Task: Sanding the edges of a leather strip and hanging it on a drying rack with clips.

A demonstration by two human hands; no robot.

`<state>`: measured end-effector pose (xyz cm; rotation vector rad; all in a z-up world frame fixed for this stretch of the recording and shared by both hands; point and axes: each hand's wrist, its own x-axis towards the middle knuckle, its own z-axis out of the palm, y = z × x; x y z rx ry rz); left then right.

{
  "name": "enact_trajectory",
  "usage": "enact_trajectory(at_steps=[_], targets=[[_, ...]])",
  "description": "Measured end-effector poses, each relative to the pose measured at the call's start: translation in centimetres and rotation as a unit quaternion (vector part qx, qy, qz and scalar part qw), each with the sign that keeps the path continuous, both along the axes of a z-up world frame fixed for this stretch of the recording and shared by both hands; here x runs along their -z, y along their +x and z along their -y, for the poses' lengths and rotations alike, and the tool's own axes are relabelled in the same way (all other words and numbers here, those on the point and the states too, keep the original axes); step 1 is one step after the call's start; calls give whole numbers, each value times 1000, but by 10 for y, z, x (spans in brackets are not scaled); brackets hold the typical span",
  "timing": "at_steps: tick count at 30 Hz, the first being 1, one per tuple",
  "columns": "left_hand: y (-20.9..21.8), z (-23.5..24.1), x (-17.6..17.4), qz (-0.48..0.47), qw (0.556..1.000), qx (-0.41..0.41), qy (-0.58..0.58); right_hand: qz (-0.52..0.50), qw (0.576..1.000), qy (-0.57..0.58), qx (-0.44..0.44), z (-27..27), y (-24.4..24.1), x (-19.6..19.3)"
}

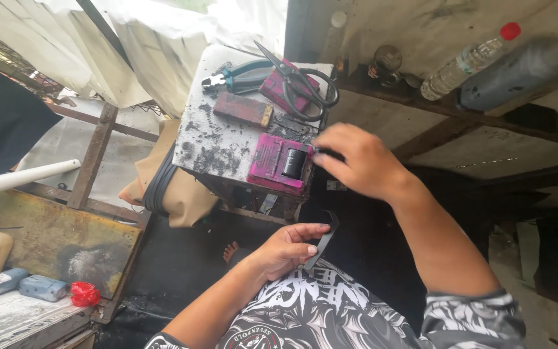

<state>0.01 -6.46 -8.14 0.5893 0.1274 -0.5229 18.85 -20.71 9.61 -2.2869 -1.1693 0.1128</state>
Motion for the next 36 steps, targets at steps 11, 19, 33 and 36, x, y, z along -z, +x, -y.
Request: enact_trajectory(at_steps=[11, 19, 33, 36], targets=[[-4, -6, -4, -72, 995, -7, 68, 77, 944, -321, 8, -174, 80, 49], [6, 9, -4, -72, 988, 0, 138, -307, 927, 212, 40, -50, 54, 4], [61, 75, -33, 26, 999, -17, -33, -221, 831, 448, 245, 163, -88, 120], [69, 83, -54, 29, 997, -2, -74, -70, 873, 385, 290, 162, -106, 118]])
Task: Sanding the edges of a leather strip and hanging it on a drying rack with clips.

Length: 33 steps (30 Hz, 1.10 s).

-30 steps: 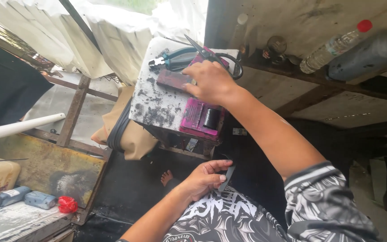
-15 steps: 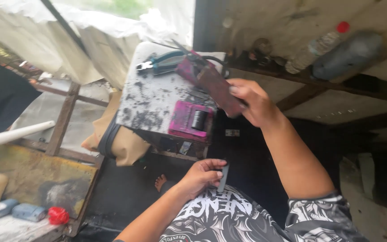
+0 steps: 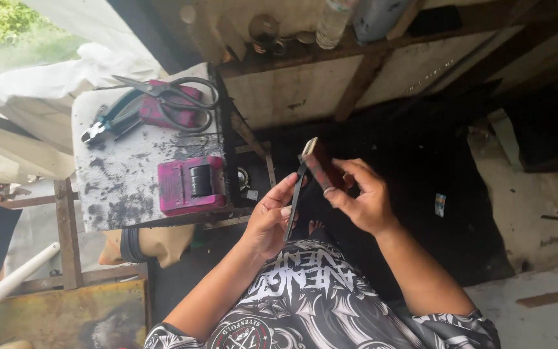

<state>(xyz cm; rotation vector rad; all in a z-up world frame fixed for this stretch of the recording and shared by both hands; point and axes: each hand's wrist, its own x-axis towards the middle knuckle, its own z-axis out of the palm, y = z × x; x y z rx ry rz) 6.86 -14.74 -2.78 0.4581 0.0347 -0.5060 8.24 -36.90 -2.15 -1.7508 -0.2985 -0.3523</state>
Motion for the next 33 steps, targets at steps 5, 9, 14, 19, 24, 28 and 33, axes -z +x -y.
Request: enact_trajectory(at_steps=[5, 9, 14, 19, 24, 28, 33], targets=[[-1, 5, 12, 0, 1000, 16, -20, 128, 989, -76, 7, -27, -38, -24], [-8, 6, 5, -1, 999, 7, -33, 162, 978, -132, 21, -14, -31, -21], [-9, 3, 2, 16, 1000, -6, -5, 202, 969, -140, -39, -31, -48, -44], [-18, -4, 14, 32, 999, -14, -34, 273, 947, -166, -18, -41, -40, -54], [-22, -10, 32, 38, 999, -13, -34, 294, 935, -197, -12, -32, -28, -39], [-27, -12, 31, 28, 997, -32, -70, 232, 957, -154, -85, -59, -65, -59], [-27, -16, 17, 49, 998, -29, -40, 277, 942, -186, -31, -50, -34, -53]])
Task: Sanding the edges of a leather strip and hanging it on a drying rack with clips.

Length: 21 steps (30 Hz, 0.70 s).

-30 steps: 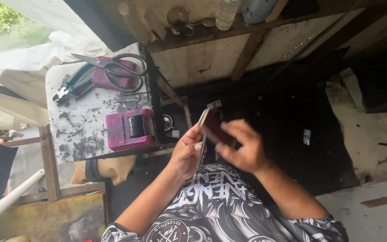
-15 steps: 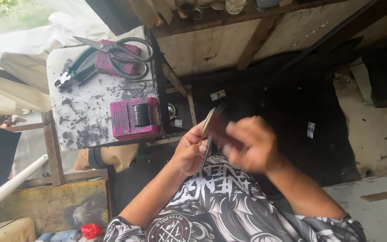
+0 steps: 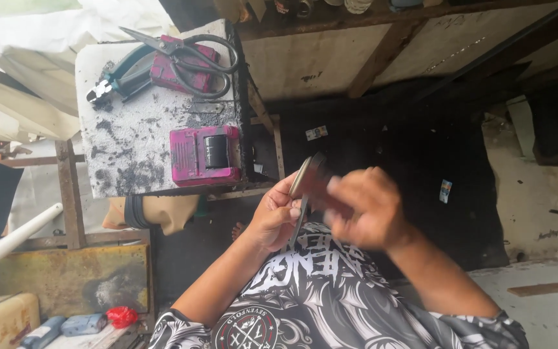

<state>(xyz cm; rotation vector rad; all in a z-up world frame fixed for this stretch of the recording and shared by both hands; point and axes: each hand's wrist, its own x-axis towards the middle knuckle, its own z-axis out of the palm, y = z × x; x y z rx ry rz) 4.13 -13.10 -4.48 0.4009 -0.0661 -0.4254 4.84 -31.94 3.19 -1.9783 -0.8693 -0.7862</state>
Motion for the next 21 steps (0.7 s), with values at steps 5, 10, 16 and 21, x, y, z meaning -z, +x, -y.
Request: enact_trajectory(at_steps=[5, 10, 16, 21], targets=[[-4, 2, 16, -15, 1000, -14, -4, 114, 990, -2, -79, -3, -3, 0], [-7, 3, 9, -13, 1000, -15, 6, -24, 997, 14, -70, -14, -33, -4], [-16, 1, -6, -41, 999, -15, 31, -200, 966, 112, 116, 50, 21, 56], [-18, 0, 56, -127, 987, -38, 90, -250, 948, 171, 97, 46, 5, 63]])
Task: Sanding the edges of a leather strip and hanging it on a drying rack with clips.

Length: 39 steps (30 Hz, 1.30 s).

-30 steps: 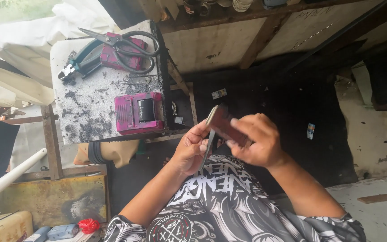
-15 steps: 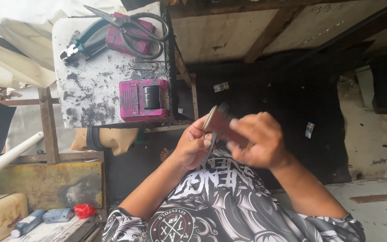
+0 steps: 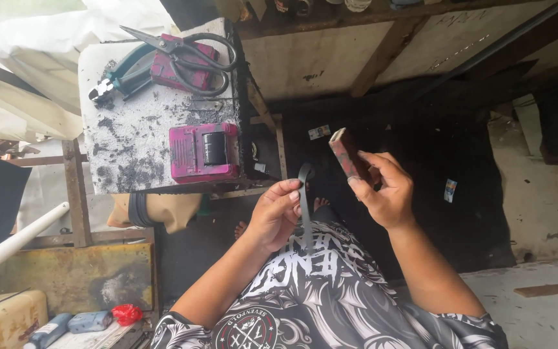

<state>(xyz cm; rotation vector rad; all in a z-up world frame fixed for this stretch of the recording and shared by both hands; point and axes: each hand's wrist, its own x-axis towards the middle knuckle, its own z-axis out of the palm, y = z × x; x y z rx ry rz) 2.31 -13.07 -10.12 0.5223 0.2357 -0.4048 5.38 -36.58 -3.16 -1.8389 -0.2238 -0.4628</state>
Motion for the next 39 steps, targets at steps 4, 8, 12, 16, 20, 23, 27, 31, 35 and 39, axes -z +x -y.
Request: enact_trajectory(at_steps=[4, 8, 12, 16, 20, 23, 27, 31, 35, 39], targets=[[7, 3, -27, -14, 1000, -8, 8, -7, 1000, 17, -18, -13, -7, -3], [11, 5, -21, -31, 999, -26, 6, -6, 999, 1, -45, -26, -14, -16], [6, 3, 4, -44, 998, -35, 26, 3, 996, -9, -84, -30, -18, -27], [16, -1, -45, -17, 1000, -25, -1, -19, 999, -20, -40, -17, -14, 1], [16, -4, -47, 0, 1000, -26, -8, -25, 999, 18, -29, -14, -9, 4], [16, -4, -44, 24, 999, -14, -25, -23, 999, 7, -36, -23, -10, -3], [18, -2, -50, 58, 998, 8, -38, 13, 996, 4, -92, -38, -9, -16], [9, -6, -36, 107, 994, 16, 16, 118, 979, -51, -161, -48, -28, -46], [12, -2, -64, 111, 992, 40, -35, 115, 982, -81, -129, -32, -4, -29], [12, 1, -69, 98, 994, 32, -20, 139, 971, -43, -188, -44, -19, -40]])
